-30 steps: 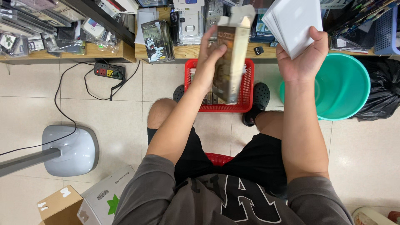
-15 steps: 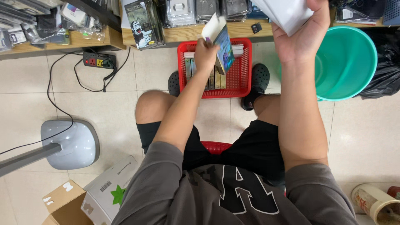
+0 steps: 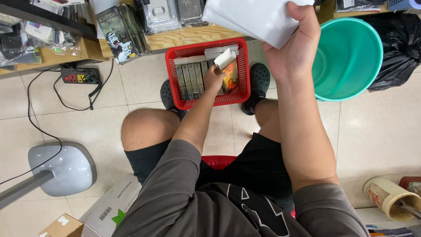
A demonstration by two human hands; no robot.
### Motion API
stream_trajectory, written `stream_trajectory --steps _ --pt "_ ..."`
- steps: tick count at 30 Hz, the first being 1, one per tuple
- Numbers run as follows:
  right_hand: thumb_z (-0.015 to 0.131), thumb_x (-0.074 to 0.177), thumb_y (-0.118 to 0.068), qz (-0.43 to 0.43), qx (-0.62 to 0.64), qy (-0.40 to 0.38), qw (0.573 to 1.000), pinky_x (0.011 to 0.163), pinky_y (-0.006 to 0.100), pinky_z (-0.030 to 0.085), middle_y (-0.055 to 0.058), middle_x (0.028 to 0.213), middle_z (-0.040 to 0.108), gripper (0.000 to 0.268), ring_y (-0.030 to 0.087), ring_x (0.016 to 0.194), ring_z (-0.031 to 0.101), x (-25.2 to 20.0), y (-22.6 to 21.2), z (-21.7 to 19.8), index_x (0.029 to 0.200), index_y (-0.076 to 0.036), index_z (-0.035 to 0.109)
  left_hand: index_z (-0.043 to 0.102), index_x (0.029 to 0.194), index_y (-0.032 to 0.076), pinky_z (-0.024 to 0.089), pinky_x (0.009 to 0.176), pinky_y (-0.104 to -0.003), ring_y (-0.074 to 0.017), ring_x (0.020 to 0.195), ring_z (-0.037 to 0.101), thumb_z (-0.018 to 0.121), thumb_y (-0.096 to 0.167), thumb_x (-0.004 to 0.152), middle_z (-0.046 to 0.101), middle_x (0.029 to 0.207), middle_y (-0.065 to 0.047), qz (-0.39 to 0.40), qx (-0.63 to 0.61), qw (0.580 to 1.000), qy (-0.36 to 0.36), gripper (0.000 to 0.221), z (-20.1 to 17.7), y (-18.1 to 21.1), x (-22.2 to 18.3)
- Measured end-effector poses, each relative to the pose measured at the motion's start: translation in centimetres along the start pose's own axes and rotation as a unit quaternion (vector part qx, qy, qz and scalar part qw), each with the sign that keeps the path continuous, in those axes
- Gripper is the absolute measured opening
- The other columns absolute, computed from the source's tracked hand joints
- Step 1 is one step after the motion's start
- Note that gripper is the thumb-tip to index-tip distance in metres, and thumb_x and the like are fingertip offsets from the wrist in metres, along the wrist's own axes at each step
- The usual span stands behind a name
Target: The person takes several screen protectors out of a retail box, rubs the surface of one to check its finish, and places them into a red plastic basket.
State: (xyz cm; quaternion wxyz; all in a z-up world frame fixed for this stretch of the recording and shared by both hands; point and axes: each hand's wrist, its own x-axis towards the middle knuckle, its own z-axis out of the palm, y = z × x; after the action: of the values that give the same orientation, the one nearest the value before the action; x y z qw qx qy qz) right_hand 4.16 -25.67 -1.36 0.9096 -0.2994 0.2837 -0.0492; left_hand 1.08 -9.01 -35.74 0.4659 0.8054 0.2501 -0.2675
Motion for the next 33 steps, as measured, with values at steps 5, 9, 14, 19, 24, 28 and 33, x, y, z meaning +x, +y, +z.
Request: stream_trajectory --steps 5,9,14,19,24,28,33 --pt "0.072 0.073 -0.019 0.004 -0.007 -0.002 1.0 0.07 0.04 0.056 0.003 0.096 0.075 0.027 0.025 0.092 0.073 0.0 0.3 0.1 0.099 -0.012 0.071 0.064 0.113 0.011 0.061 0.073 -0.04 -0.0246 0.093 0.075 0.08 0.029 0.082 0.077 0.108 -0.006 -0.048 -0.025 0.998 0.034 0.04 -0.4 -1.1 1.2" --pt "0.072 0.073 -0.019 -0.004 -0.029 -0.01 1.0 0.07 0.039 0.055 0.003 0.096 0.074 0.028 0.024 0.092 0.072 -0.4 0.9 0.5 0.1 -0.012 0.07 0.057 0.127 0.013 0.053 0.074 -0.038 -0.0241 0.096 0.072 0.078 0.039 0.081 0.072 0.119 -0.007 -0.095 -0.003 0.995 -0.02 0.057 -1.6 -0.7 0.2" --pt "0.069 0.072 -0.01 -0.064 -0.126 -0.06 0.988 0.067 0.033 0.047 0.0 0.084 0.068 0.018 0.019 0.079 0.064 0.8 1.6 -0.3 0.09 -0.013 0.068 0.056 0.131 0.015 0.06 0.07 -0.035 -0.0251 0.093 0.074 0.072 0.041 0.083 0.073 0.118 -0.01 -0.053 -0.015 0.998 0.003 0.057 -6.7 5.1 -0.1" --pt "0.072 0.071 -0.013 -0.033 -0.328 -0.185 0.926 0.065 0.027 0.044 -0.003 0.081 0.066 0.019 0.013 0.074 0.061 0.9 1.2 -1.1 0.089 -0.016 0.065 0.071 0.118 0.012 0.06 0.065 -0.033 -0.0251 0.088 0.076 0.06 0.065 0.077 0.078 0.101 -0.006 0.041 -0.128 0.973 -0.188 0.068 -17.0 15.9 -11.8" --pt "0.072 0.075 -0.021 -0.028 -0.557 -0.291 0.778 0.065 0.026 0.035 -0.006 0.081 0.056 0.02 0.008 0.076 0.05 -0.5 0.7 -0.1 0.089 -0.018 0.058 0.034 0.156 -0.002 0.049 0.1 -0.073 -0.0576 0.135 0.05 0.07 0.054 0.081 0.046 0.152 -0.036 -0.025 -0.357 0.67 -0.65 0.1 -20.1 16.5 -18.8" --pt "0.075 0.083 -0.019 -0.067 -0.577 -0.306 0.754 0.072 0.026 0.043 -0.003 0.094 0.063 0.023 0.009 0.088 0.057 -1.3 2.3 0.2 0.103 -0.015 0.063 0.037 0.153 -0.005 0.058 0.095 -0.057 -0.0465 0.119 0.064 0.064 0.026 0.088 0.056 0.139 -0.037 0.062 -0.446 0.68 -0.579 0.076 -18.1 13.6 -19.9" --pt "0.082 0.09 -0.032 -0.128 -0.475 -0.228 0.84 0.074 0.03 0.056 0.008 0.105 0.063 0.058 0.018 0.095 0.066 -2.9 5.2 0.0 0.132 -0.01 0.049 0.057 0.124 0.005 0.058 0.069 -0.047 -0.0363 0.095 0.069 0.067 0.01 0.072 0.067 0.103 -0.016 0.133 -0.415 0.867 -0.242 0.053 -17.8 13.8 -17.7"
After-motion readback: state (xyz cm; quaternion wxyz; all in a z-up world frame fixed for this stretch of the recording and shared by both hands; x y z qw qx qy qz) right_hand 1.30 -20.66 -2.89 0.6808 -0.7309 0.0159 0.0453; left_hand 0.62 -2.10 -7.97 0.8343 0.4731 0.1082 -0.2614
